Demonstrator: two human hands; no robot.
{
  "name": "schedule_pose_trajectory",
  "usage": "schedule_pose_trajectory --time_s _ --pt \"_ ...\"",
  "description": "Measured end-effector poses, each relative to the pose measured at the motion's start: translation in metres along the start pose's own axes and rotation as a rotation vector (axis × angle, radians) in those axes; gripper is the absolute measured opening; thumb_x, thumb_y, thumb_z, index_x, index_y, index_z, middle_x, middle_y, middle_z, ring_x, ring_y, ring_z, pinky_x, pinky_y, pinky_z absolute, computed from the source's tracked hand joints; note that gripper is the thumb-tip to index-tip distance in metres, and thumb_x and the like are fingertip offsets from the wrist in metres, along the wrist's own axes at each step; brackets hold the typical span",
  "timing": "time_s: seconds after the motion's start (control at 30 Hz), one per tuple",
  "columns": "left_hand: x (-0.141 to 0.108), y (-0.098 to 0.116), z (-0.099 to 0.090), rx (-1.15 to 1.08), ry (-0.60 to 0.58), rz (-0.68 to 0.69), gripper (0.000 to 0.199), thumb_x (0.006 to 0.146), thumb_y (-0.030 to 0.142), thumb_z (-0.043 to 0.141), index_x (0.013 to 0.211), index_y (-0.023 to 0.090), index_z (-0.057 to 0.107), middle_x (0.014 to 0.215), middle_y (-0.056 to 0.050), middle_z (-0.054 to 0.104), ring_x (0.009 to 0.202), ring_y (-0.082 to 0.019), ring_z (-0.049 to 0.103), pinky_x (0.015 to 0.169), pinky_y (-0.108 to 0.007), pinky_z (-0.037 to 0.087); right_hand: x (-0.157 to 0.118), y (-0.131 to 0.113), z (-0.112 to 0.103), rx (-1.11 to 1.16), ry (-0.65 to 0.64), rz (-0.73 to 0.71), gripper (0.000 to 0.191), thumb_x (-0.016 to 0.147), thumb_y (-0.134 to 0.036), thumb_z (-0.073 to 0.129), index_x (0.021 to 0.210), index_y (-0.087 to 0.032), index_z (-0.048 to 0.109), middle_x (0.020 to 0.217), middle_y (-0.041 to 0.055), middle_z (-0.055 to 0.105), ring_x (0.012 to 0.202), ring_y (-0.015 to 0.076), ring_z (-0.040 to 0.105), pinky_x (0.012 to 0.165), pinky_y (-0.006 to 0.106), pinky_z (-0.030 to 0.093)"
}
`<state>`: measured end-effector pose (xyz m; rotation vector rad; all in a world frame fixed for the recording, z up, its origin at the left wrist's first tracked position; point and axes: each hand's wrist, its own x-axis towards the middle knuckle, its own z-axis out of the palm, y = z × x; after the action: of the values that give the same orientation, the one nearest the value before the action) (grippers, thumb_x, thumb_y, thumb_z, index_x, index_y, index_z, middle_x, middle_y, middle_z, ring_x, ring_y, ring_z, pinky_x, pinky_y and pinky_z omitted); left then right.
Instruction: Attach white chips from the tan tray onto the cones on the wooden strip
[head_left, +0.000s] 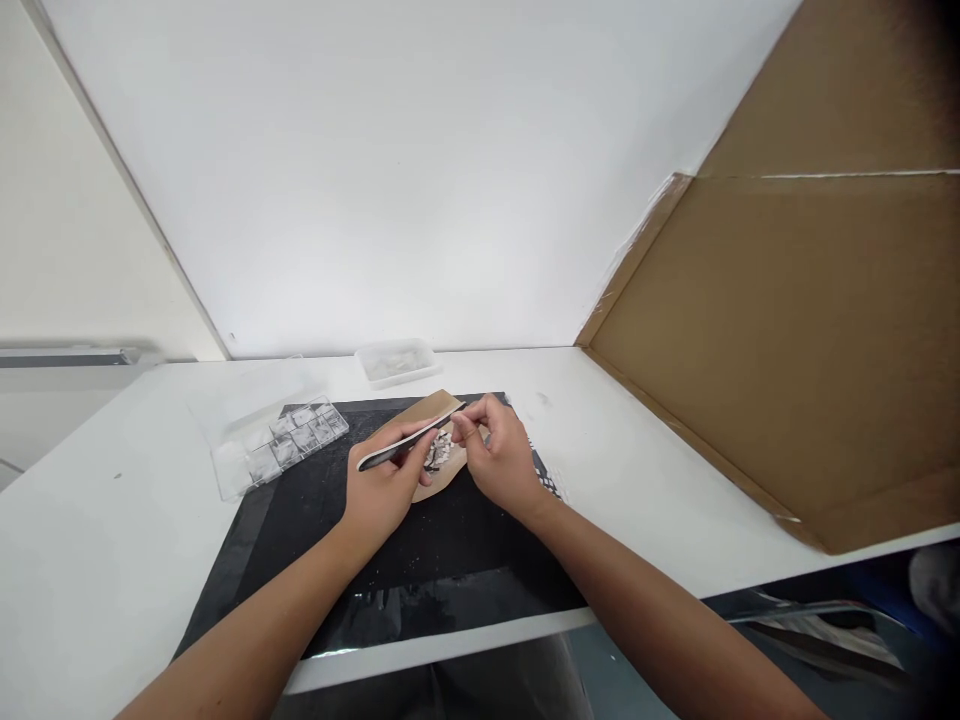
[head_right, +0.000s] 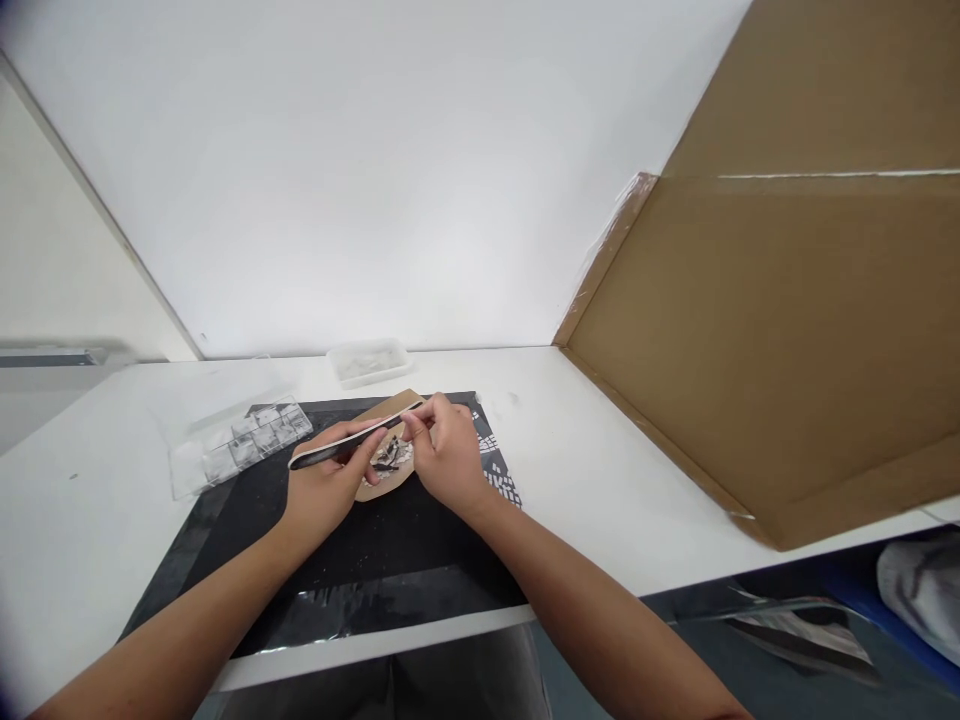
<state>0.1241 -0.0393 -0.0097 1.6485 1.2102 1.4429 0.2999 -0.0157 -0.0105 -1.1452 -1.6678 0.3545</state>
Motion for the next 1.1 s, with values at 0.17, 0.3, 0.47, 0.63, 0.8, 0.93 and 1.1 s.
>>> schedule_pose_trajectory --time_s 0.17,0.3,0.47,0.63,0.8,0.93,1.1 --pt "0.001 0.006 -0.002 0.012 0.028 -0.016 0.025 0.092 0.039 0.073 0.110 0.024 0.082 0.068 0.001 0.076 0.050 -0.013 0.068 0.051 -0.022 0.053 0.004 0.009 -0.008 0.100 -0.006 0.086 0.024 0.103 -0.044 0.059 0.087 -0.025 0.057 0.078 0.0011 0.072 0.070 0.0200 0.067 0.070 0.034 0.052" --pt "-0.002 0.004 0.000 0.013 0.006 0.006 0.022 0.093 0.037 0.073 0.109 0.024 0.082 0.067 0.002 0.074 0.050 -0.011 0.066 0.056 -0.021 0.054 0.001 0.007 -0.002 0.066 0.008 0.058 0.023 0.103 -0.040 0.057 0.085 -0.025 0.058 0.076 0.0003 0.072 0.070 0.0198 0.067 0.075 0.035 0.051" --pt "-0.002 -0.001 0.001 0.005 0.002 0.041 0.024 0.094 0.038 0.072 0.110 0.023 0.082 0.074 0.000 0.077 0.051 -0.011 0.066 0.056 -0.022 0.054 -0.002 0.001 0.004 -0.026 -0.021 -0.041 0.023 0.103 -0.032 0.056 0.081 -0.025 0.057 0.076 -0.0006 0.073 0.072 0.0197 0.068 0.090 0.040 0.048" --pt "-0.002 -0.001 0.001 0.062 -0.007 0.056 0.024 0.095 0.038 0.070 0.111 0.024 0.082 0.067 0.002 0.074 0.050 -0.012 0.066 0.059 -0.023 0.054 0.001 0.005 0.000 0.012 0.037 0.033 0.022 0.102 -0.035 0.057 0.082 -0.026 0.057 0.076 0.0004 0.072 0.072 0.0210 0.067 0.079 0.037 0.051" --pt "-0.001 -0.001 0.001 0.035 -0.011 0.046 0.024 0.095 0.039 0.070 0.110 0.024 0.081 0.074 0.001 0.077 0.050 -0.012 0.066 0.058 -0.023 0.055 -0.002 0.002 0.004 -0.033 -0.010 -0.026 0.023 0.103 -0.033 0.056 0.081 -0.026 0.056 0.077 -0.0003 0.073 0.073 0.0203 0.068 0.092 0.042 0.048" --pt "-0.001 -0.001 0.001 0.030 -0.003 0.044 0.025 0.095 0.040 0.070 0.111 0.024 0.081 0.077 0.000 0.079 0.049 -0.012 0.066 0.056 -0.023 0.055 0.001 0.005 0.002 -0.024 0.012 -0.001 0.023 0.102 -0.035 0.056 0.081 -0.026 0.057 0.077 0.0004 0.073 0.073 0.0209 0.068 0.086 0.039 0.050" --pt "-0.001 -0.002 0.001 0.067 -0.014 0.059 0.025 0.096 0.038 0.069 0.112 0.024 0.082 0.067 0.002 0.074 0.051 -0.013 0.068 0.060 -0.024 0.055 0.003 0.009 0.000 0.010 0.028 0.047 0.023 0.102 -0.036 0.056 0.083 -0.026 0.056 0.076 0.0009 0.072 0.072 0.0212 0.067 0.077 0.036 0.050"
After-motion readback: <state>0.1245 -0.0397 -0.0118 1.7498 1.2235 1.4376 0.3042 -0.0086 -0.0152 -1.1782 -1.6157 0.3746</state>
